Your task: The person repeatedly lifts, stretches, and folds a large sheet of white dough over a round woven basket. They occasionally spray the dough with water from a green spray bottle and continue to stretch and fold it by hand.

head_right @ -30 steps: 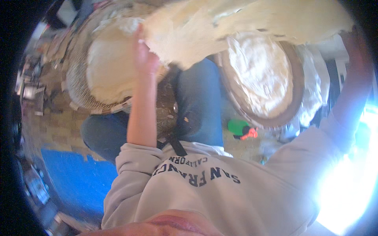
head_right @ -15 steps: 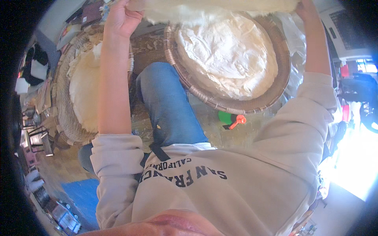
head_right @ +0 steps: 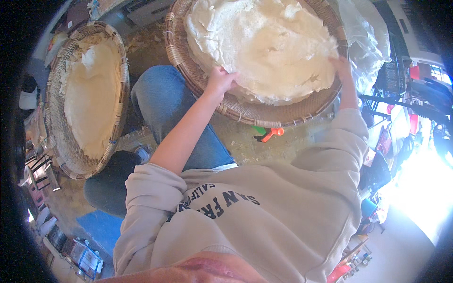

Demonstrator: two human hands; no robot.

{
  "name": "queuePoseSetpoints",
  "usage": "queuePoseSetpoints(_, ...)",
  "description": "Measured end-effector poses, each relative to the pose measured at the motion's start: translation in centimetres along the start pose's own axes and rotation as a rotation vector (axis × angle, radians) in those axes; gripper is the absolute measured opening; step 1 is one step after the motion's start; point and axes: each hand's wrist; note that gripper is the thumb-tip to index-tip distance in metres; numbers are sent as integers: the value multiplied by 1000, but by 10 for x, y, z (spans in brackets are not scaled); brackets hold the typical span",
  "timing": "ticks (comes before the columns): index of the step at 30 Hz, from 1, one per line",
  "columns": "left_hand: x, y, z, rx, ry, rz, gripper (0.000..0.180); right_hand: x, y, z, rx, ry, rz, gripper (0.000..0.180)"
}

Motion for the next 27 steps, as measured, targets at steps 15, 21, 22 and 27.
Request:
queuePoseSetpoints(15,-12,-13,12,1645,97,543,33,19,-101,164,-1001,113,113,61)
queuePoseSetpoints(21,-3,-22,14,1707,132,537,36,71,-138,208,-1042,120,-126,63)
queuePoseSetpoints(22,-2,-23,14,1718,166,584,37,77,-141,211,-1043,83,-56,68)
queuePoseSetpoints(27,1,-25,14,1662,171,582,41,92,-166,219,-997,-82,121,71)
Point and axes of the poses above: each hand's wrist, its own x-axis towards the middle knuckle, its own z-axis out of the palm, y = z × x, and after that the axes turned 14 degrees about -y, right-handed
